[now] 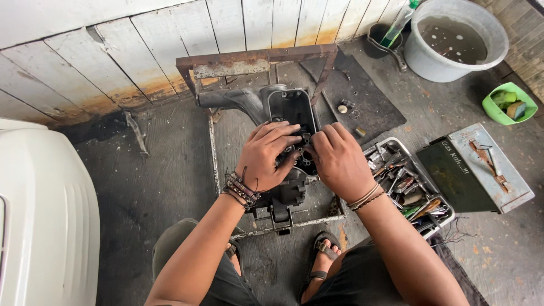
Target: The person works on a disassembled engine block placed on a metal stand. They use a small wrench to tighten bolts on the engine and then use a green hammer to tap a component into place.
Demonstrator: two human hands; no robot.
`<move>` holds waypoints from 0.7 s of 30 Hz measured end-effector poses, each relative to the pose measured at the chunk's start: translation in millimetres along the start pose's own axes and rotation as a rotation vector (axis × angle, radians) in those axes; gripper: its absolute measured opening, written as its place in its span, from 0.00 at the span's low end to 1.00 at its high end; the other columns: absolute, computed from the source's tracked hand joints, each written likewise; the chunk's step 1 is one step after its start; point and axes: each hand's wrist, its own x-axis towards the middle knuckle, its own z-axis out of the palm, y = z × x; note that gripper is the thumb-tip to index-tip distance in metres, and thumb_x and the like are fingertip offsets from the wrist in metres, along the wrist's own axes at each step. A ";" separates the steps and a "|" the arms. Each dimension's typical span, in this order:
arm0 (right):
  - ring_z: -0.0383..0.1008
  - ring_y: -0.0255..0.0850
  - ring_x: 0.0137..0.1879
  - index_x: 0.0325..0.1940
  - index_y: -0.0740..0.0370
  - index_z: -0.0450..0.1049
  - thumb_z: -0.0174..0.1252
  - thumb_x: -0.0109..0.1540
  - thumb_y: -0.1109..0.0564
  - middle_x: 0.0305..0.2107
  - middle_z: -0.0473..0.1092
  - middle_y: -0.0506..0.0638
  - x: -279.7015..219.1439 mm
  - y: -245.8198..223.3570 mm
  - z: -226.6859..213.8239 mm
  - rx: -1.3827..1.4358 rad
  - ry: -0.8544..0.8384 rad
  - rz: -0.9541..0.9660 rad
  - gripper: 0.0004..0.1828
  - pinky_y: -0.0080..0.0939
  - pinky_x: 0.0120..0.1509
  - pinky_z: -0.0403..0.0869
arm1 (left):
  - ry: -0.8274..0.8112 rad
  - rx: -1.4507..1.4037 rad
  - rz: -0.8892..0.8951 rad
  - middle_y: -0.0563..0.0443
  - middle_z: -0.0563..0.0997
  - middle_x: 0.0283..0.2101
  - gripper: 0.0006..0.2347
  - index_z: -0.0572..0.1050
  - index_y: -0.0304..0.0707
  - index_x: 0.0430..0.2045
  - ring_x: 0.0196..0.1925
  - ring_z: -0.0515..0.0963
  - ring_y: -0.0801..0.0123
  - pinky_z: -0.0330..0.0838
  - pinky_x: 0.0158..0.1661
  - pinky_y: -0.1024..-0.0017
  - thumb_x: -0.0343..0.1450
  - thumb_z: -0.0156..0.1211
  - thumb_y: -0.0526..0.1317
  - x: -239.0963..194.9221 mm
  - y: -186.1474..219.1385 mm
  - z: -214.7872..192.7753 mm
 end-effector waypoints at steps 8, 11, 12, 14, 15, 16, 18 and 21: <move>0.69 0.54 0.33 0.32 0.63 0.69 0.64 0.60 0.53 0.22 0.62 0.53 -2.8 1.2 -1.9 0.071 -0.003 0.089 0.13 0.50 0.38 0.71 | 0.024 0.044 0.015 0.53 0.78 0.55 0.11 0.79 0.45 0.44 0.61 0.75 0.58 0.64 0.62 0.51 0.70 0.64 0.43 -3.7 -6.8 5.8; 0.68 0.55 0.33 0.29 0.64 0.66 0.63 0.61 0.53 0.22 0.60 0.54 -5.8 4.0 12.8 -0.013 -0.013 0.053 0.15 0.50 0.38 0.70 | 0.055 0.093 0.046 0.53 0.77 0.57 0.14 0.78 0.45 0.47 0.63 0.74 0.59 0.62 0.63 0.53 0.70 0.63 0.46 -2.7 -10.6 0.0; 0.67 0.55 0.34 0.30 0.64 0.66 0.61 0.61 0.54 0.23 0.60 0.53 -9.4 6.7 18.1 -0.079 -0.007 0.010 0.14 0.49 0.39 0.71 | 0.077 0.115 0.059 0.53 0.76 0.58 0.16 0.78 0.46 0.49 0.64 0.73 0.59 0.60 0.64 0.55 0.70 0.63 0.49 -3.0 -11.4 -0.1; 0.67 0.55 0.34 0.30 0.65 0.66 0.60 0.62 0.55 0.23 0.60 0.53 -3.4 5.9 14.1 -0.078 -0.010 -0.019 0.14 0.49 0.39 0.71 | 0.075 0.118 0.070 0.53 0.77 0.58 0.16 0.78 0.46 0.47 0.63 0.73 0.59 0.61 0.63 0.55 0.69 0.64 0.50 -3.8 -17.0 -0.7; 0.67 0.55 0.34 0.31 0.66 0.65 0.59 0.64 0.56 0.24 0.61 0.53 -4.2 5.2 10.0 -0.077 -0.014 -0.043 0.13 0.49 0.39 0.71 | 0.069 0.117 0.082 0.53 0.77 0.57 0.16 0.79 0.45 0.46 0.63 0.73 0.59 0.61 0.63 0.56 0.69 0.65 0.51 -5.3 -17.6 1.6; 0.67 0.55 0.34 0.31 0.66 0.65 0.59 0.64 0.56 0.24 0.61 0.53 -3.2 4.2 7.1 -0.082 -0.025 -0.032 0.13 0.49 0.39 0.71 | 0.063 0.102 0.080 0.53 0.77 0.57 0.16 0.79 0.45 0.46 0.63 0.73 0.59 0.61 0.63 0.56 0.69 0.65 0.51 -5.5 -17.0 2.4; 0.67 0.57 0.36 0.32 0.67 0.64 0.54 0.65 0.57 0.24 0.59 0.54 0.8 2.4 2.3 -0.040 -0.057 -0.062 0.12 0.50 0.38 0.68 | 0.071 0.100 0.074 0.52 0.77 0.57 0.16 0.79 0.45 0.46 0.63 0.73 0.58 0.62 0.62 0.56 0.69 0.66 0.50 -5.5 -17.0 2.8; 0.68 0.59 0.36 0.33 0.68 0.67 0.59 0.62 0.59 0.24 0.61 0.57 1.0 4.7 1.0 0.089 -0.062 -0.022 0.10 0.52 0.39 0.70 | 0.048 0.086 0.056 0.51 0.76 0.58 0.14 0.80 0.44 0.46 0.64 0.72 0.56 0.63 0.61 0.53 0.69 0.67 0.47 -6.6 -14.2 0.5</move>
